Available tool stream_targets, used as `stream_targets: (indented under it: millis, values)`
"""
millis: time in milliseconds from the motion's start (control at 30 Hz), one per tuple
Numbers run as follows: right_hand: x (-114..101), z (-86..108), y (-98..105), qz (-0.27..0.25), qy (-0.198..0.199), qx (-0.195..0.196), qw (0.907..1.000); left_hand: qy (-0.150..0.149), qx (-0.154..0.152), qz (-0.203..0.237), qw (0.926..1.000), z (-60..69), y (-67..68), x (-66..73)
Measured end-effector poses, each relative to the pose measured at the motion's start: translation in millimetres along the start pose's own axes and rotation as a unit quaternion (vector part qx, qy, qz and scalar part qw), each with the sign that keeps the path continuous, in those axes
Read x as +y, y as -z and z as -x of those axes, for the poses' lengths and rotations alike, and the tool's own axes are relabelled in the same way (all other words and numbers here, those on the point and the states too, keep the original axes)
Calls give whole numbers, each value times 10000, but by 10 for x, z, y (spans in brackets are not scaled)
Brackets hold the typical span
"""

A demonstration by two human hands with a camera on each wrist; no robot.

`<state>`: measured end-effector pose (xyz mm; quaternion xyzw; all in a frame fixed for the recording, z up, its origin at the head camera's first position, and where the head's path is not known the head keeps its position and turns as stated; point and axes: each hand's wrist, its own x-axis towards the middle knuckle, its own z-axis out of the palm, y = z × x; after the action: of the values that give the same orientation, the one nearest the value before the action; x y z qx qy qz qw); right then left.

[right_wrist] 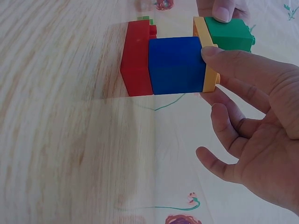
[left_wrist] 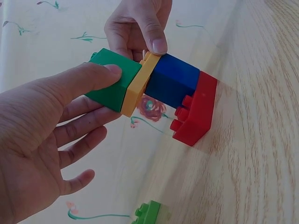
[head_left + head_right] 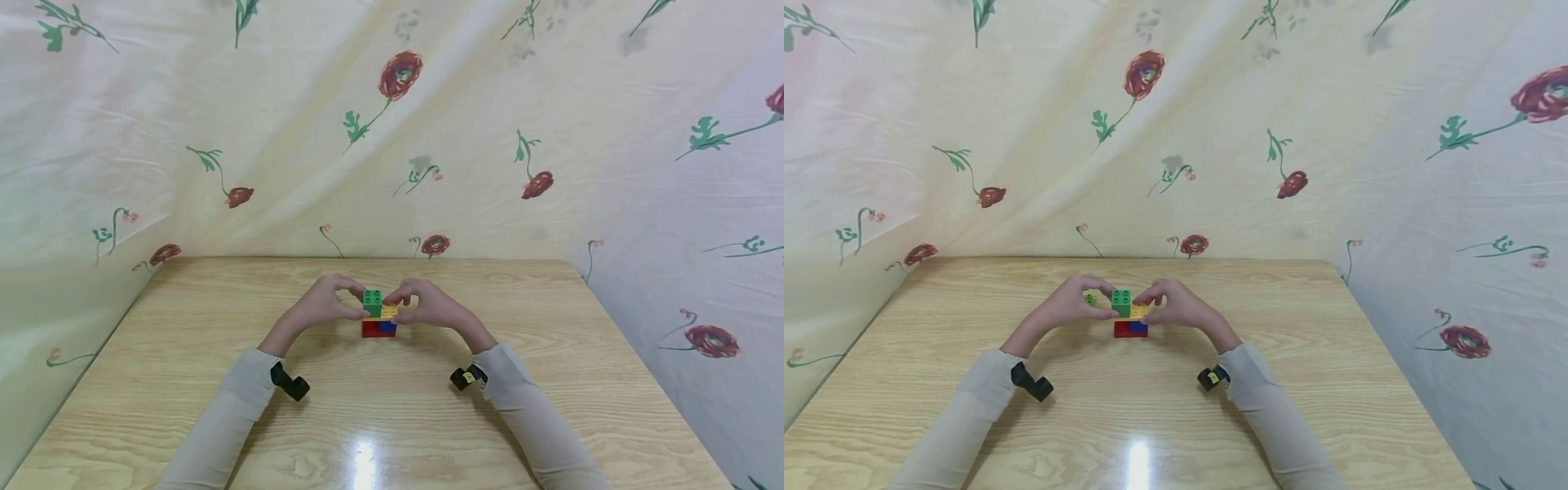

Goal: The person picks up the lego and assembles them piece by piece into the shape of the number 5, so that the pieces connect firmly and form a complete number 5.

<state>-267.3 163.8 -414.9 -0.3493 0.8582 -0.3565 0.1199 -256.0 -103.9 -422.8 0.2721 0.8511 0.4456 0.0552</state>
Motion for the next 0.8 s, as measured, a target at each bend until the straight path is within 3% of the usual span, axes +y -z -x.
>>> stream_targets:
  millis: [800]
  values:
    - [13, -108, 2, 6, -103, 90, 9999, -23, -149, 84, 9999, -109, 97, -122]
